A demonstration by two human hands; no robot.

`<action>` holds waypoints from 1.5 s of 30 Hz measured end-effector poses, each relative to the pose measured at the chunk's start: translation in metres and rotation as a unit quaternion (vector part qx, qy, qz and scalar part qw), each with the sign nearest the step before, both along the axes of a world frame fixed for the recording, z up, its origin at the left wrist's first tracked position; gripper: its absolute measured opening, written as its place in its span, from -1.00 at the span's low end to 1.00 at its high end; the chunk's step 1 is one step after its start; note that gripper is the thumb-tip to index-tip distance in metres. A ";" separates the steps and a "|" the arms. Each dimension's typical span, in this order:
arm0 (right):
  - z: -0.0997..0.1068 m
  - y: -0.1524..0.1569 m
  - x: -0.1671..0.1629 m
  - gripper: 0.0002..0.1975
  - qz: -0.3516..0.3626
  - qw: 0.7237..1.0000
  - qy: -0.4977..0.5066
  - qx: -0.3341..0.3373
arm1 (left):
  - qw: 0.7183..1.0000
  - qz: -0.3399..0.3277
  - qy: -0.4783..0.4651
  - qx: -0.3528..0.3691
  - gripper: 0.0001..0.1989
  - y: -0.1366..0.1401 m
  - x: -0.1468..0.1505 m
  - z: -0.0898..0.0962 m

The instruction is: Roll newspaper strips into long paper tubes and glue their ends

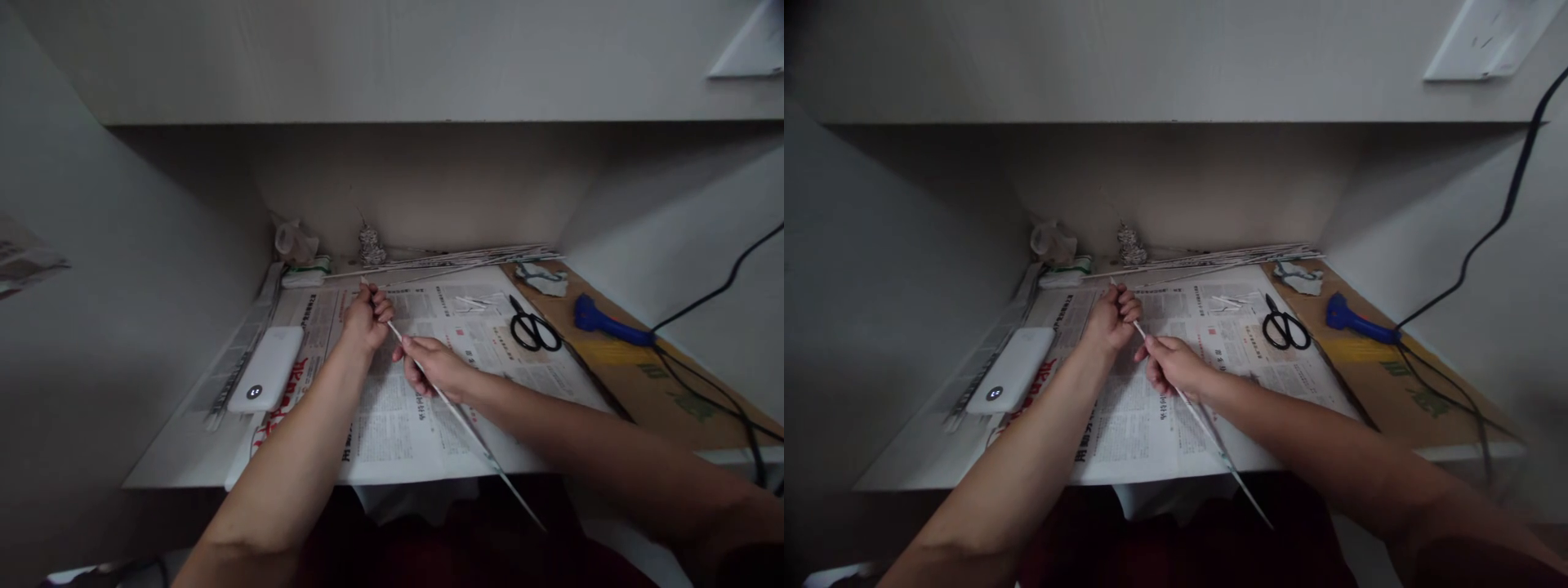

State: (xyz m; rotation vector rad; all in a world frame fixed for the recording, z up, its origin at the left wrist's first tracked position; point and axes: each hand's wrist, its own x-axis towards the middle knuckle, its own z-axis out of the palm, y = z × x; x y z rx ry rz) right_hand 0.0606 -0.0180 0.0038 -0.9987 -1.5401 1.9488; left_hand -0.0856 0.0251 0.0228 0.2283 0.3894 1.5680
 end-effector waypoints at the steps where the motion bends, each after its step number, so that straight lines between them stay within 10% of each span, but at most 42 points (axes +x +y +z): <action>1: 0.000 -0.001 0.002 -0.67 0.020 0.997 0.040 -0.060 | 1.000 -0.007 -0.004 0.002 -0.68 0.000 -0.001 0.000; 7: 0.001 -0.024 0.030 -0.68 0.078 0.979 0.073 -0.174 | 1.000 0.013 -0.014 -0.010 -0.67 0.002 -0.013 0.004; 16: 0.021 -0.071 0.120 -0.70 0.190 0.962 -0.195 -0.014 | 0.998 0.044 0.011 -0.034 -0.69 0.001 -0.010 0.008; 22: 0.062 -0.086 0.140 -0.80 0.230 0.856 -0.400 0.232 | 0.999 0.024 0.029 -0.016 -0.69 -0.005 0.004 0.013; 36: 0.023 0.001 0.005 -0.67 -0.058 0.810 -0.307 0.496 | 0.999 0.002 0.048 -0.002 -0.76 -0.007 0.017 0.006; 39: 0.013 0.006 -0.006 -0.67 -0.061 0.893 -0.220 0.388 | 0.999 -0.007 0.033 0.008 -0.73 -0.006 0.012 0.007; 42: 0.007 0.006 -0.002 -0.67 0.001 0.993 -0.042 0.112 | 0.999 -0.030 0.015 0.018 -0.72 -0.006 0.010 0.009; 45: 0.004 0.004 0.006 -0.72 0.059 0.989 0.115 -0.075 | 0.998 -0.050 0.009 0.029 -0.71 -0.007 0.012 0.011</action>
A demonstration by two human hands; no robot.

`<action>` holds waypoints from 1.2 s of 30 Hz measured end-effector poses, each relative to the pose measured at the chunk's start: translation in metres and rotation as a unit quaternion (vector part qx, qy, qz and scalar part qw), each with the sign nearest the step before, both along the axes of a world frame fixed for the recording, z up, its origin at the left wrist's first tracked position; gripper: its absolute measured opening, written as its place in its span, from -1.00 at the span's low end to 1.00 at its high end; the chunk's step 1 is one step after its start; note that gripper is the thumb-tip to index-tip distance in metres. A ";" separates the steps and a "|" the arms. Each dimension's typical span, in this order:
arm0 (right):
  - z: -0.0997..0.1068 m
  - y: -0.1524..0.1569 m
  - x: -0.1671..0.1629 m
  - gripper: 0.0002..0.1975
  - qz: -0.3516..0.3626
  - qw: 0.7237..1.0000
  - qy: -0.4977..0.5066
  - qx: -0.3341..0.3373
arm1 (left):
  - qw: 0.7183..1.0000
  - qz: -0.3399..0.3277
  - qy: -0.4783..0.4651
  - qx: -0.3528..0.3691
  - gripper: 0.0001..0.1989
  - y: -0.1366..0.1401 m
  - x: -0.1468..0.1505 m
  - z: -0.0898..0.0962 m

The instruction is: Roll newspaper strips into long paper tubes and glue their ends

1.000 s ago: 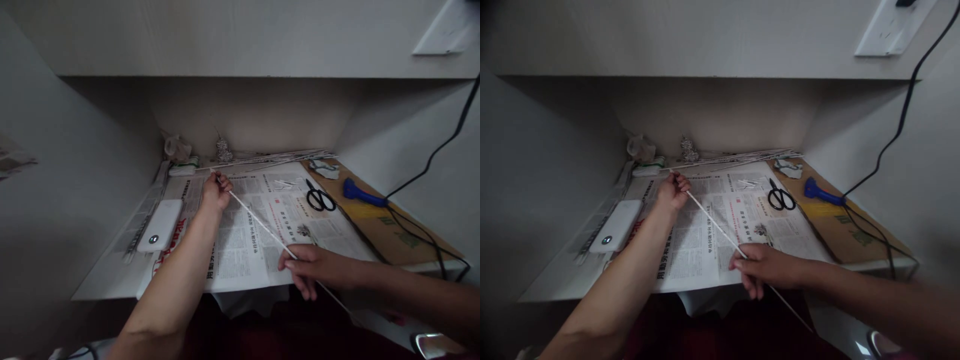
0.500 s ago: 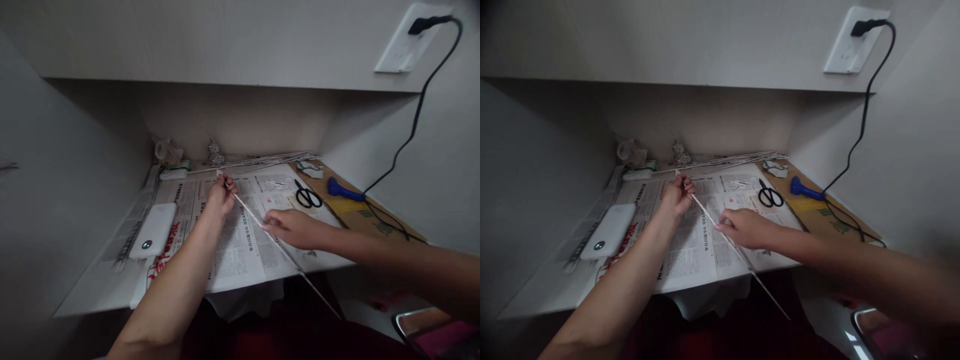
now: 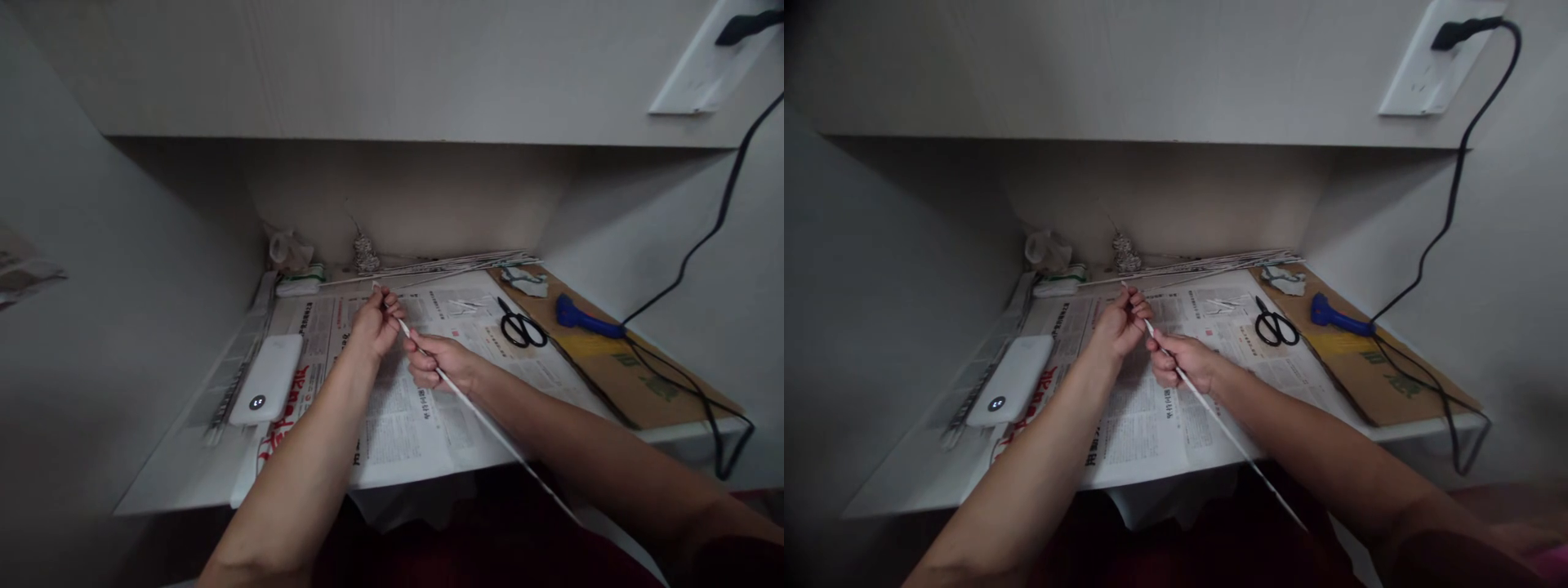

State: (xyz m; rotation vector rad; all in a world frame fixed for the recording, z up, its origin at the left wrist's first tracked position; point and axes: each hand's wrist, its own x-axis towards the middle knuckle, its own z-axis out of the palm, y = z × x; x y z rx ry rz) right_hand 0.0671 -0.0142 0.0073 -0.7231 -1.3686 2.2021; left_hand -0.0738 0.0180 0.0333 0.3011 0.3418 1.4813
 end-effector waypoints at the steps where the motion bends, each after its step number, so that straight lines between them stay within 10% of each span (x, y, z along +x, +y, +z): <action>1: -0.001 -0.001 0.002 -0.72 0.011 1.000 0.014 -0.024 | 1.000 -0.005 0.003 0.003 -0.72 0.000 0.001 0.000; 11: -0.004 0.011 -0.012 -0.59 -0.123 0.977 -0.095 0.145 | 0.987 0.014 0.153 -0.042 -0.76 -0.002 0.002 -0.004; 27: -0.004 0.021 0.011 -0.70 0.035 0.991 0.073 -0.103 | 0.987 -0.040 0.156 -0.017 -0.89 0.001 -0.008 -0.010; 36: -0.014 0.016 0.005 -0.68 -0.140 0.946 -0.125 0.265 | 0.975 -0.006 0.220 -0.042 -0.83 0.003 -0.003 -0.016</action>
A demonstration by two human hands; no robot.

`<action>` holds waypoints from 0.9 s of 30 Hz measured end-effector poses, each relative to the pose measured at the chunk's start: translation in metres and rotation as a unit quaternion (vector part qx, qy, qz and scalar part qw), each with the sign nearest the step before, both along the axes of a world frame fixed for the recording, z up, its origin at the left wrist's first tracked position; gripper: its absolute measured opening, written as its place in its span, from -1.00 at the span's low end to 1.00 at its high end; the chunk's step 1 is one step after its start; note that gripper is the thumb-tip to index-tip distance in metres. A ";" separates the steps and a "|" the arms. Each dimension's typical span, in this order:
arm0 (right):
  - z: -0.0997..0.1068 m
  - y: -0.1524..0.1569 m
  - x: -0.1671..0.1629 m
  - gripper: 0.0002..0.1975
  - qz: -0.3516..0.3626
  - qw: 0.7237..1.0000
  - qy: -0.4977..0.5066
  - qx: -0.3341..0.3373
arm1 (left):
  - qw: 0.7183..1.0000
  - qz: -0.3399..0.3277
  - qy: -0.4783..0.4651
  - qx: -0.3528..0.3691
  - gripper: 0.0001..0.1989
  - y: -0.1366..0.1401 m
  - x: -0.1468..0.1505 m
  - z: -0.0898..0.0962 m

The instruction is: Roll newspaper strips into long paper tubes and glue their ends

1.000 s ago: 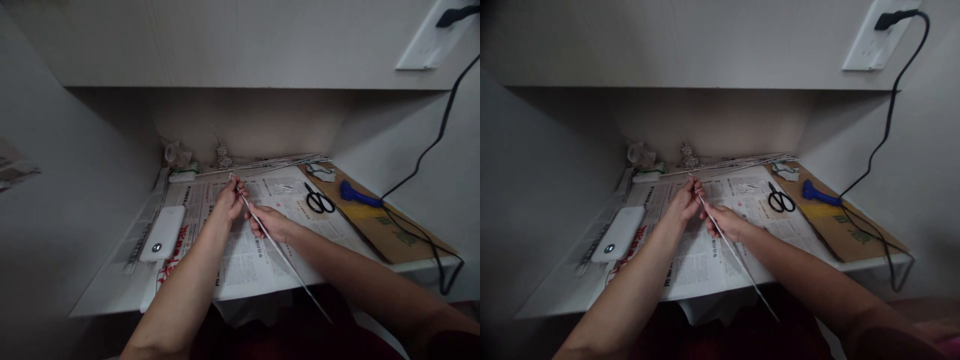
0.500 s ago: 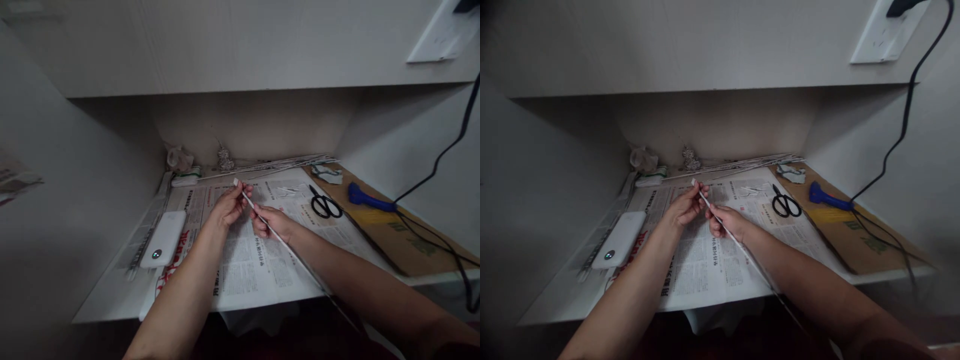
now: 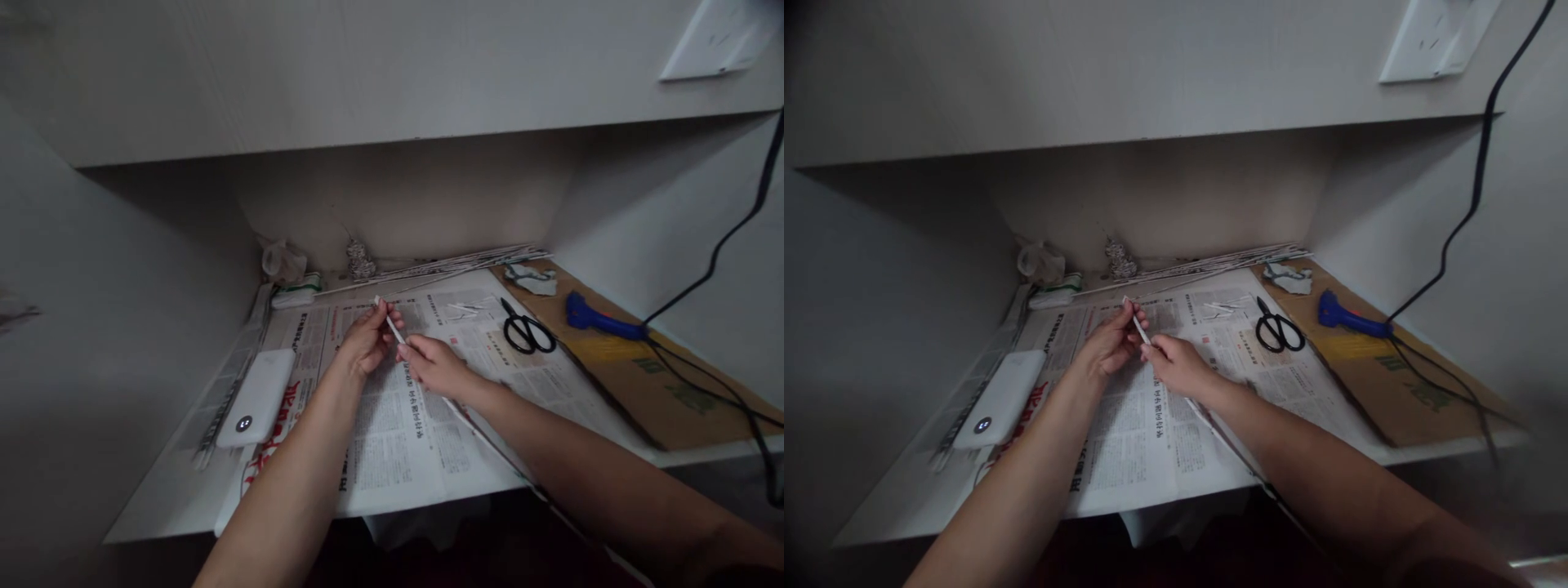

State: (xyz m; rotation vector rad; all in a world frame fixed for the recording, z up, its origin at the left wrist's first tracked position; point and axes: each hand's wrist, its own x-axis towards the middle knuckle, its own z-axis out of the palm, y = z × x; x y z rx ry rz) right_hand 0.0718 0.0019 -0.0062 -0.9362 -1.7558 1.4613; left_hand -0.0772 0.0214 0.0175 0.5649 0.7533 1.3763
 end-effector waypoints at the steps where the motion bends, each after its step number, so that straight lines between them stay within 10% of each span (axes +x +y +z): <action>1: 0.000 0.000 0.000 -0.68 0.011 0.999 0.011 -0.031 | 1.000 -0.003 -0.007 0.000 -0.83 0.000 0.001 0.000; 7: 0.007 0.000 0.004 -0.71 0.166 0.929 0.172 -0.281 | 0.998 -0.024 -0.055 0.007 -0.84 -0.002 0.000 0.003; 13: 0.005 -0.001 0.001 -0.67 0.008 0.996 0.029 -0.080 | 1.000 0.012 0.004 -0.001 -0.82 -0.002 0.002 0.002; 21: 0.010 0.001 0.007 -0.71 0.166 0.924 0.196 -0.284 | 0.997 -0.030 -0.071 0.028 -0.82 -0.004 0.002 0.005; 27: 0.004 -0.003 0.000 -0.68 0.038 0.993 0.053 -0.096 | 0.999 0.022 -0.019 -0.013 -0.82 -0.001 0.002 0.003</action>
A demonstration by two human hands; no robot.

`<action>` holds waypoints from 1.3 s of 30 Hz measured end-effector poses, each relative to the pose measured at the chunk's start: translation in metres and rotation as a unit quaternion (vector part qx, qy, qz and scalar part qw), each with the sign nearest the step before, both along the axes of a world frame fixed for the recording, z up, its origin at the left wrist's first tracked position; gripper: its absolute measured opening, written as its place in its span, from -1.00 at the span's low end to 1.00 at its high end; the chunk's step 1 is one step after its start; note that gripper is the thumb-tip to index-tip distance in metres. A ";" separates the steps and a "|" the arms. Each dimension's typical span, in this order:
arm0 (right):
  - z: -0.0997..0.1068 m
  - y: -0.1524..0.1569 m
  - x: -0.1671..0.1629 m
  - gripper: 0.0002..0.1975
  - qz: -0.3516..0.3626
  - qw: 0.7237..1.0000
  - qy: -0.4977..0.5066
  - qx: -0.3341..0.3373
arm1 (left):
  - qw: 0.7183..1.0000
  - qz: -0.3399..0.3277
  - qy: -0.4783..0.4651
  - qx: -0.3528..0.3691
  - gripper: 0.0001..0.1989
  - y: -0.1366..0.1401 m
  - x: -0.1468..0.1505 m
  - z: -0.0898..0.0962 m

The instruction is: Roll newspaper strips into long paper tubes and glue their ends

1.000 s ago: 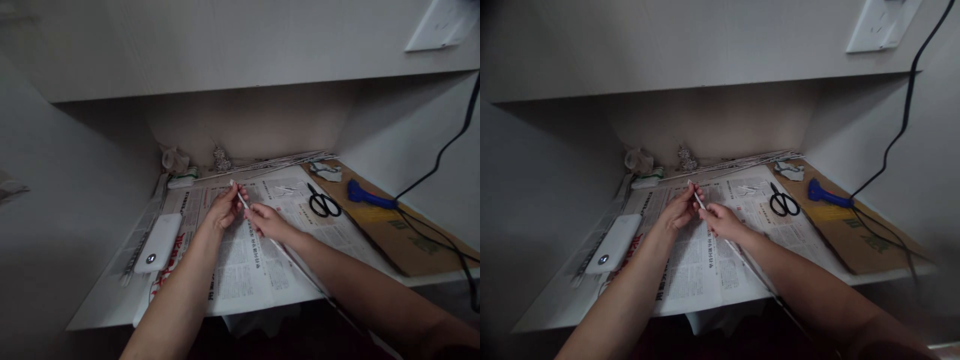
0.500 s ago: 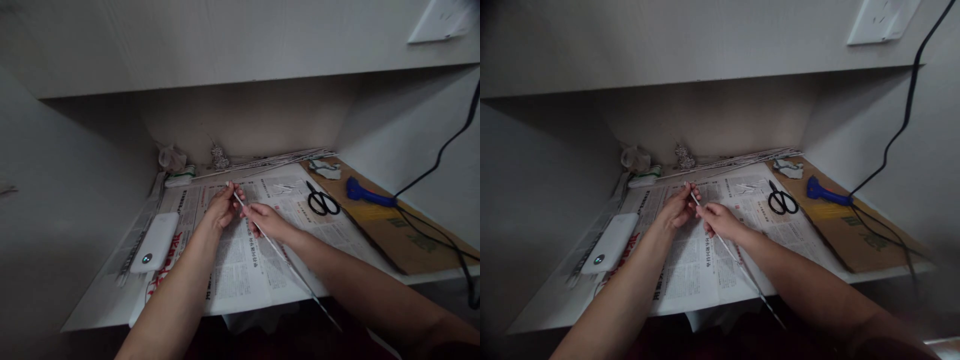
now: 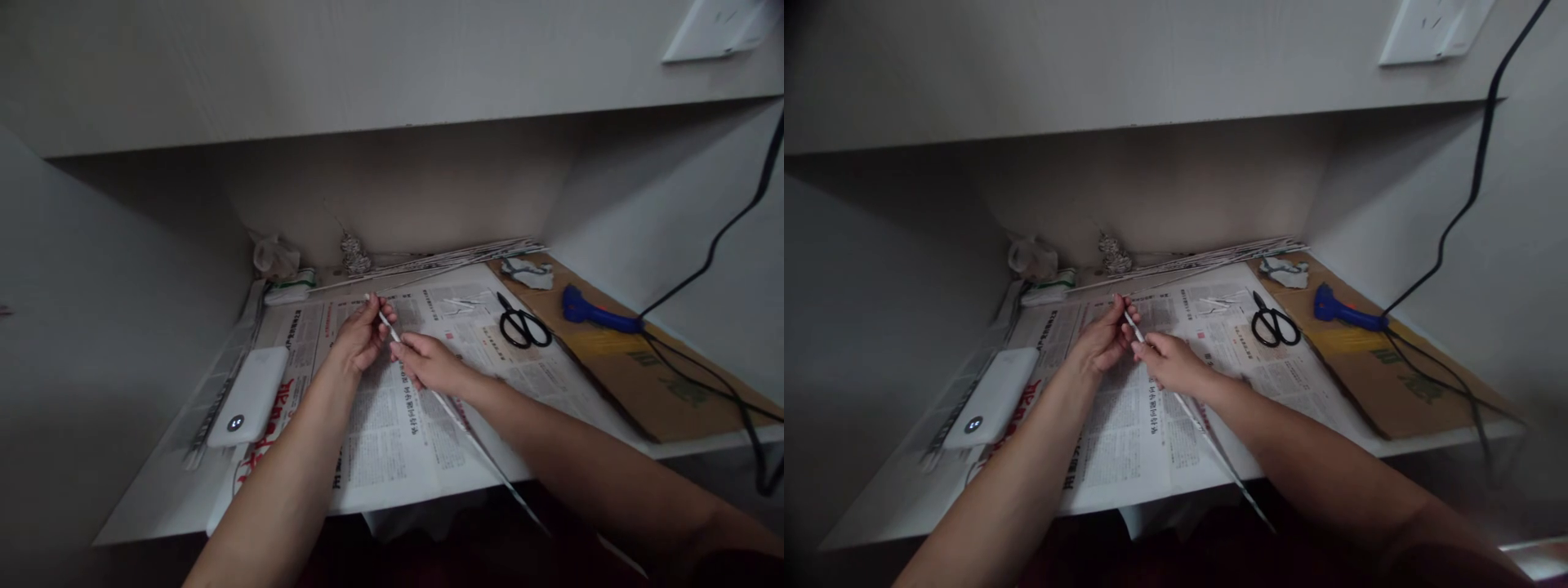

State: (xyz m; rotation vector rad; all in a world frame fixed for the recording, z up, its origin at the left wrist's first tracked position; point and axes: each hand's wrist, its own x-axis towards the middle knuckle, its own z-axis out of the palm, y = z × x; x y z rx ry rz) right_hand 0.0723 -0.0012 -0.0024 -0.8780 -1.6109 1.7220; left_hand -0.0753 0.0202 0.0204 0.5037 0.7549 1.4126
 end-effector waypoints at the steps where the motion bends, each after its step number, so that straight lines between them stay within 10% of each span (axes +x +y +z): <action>1: 0.000 0.000 0.000 -0.68 0.007 1.000 0.007 -0.012 | 1.000 0.000 0.000 -0.003 -0.82 0.000 0.000 0.000; 6: 0.006 0.001 0.006 -0.71 0.153 0.959 0.138 -0.196 | 0.998 -0.036 -0.044 0.007 -0.81 0.000 -0.001 0.001; 13: 0.001 0.008 0.002 -0.68 -0.027 0.999 0.020 -0.014 | 0.999 -0.030 0.020 0.016 -0.78 -0.003 0.006 -0.001; 19: 0.006 0.008 0.007 -0.73 0.112 0.955 0.167 -0.219 | 0.998 -0.053 -0.017 0.028 -0.78 -0.005 0.007 0.003; 25: 0.002 0.006 0.002 -0.64 0.019 0.994 0.074 -0.084 | 1.000 -0.014 0.000 0.000 -0.78 -0.004 0.008 0.002; 31: 0.008 0.006 0.006 -0.70 0.145 0.945 0.176 -0.235 | 1.000 -0.014 -0.017 -0.015 -0.79 -0.002 0.007 -0.001; 39: 0.003 0.009 0.005 -0.68 -0.025 0.999 -0.019 0.012 | 1.000 0.015 0.019 0.005 -0.78 -0.001 0.008 -0.005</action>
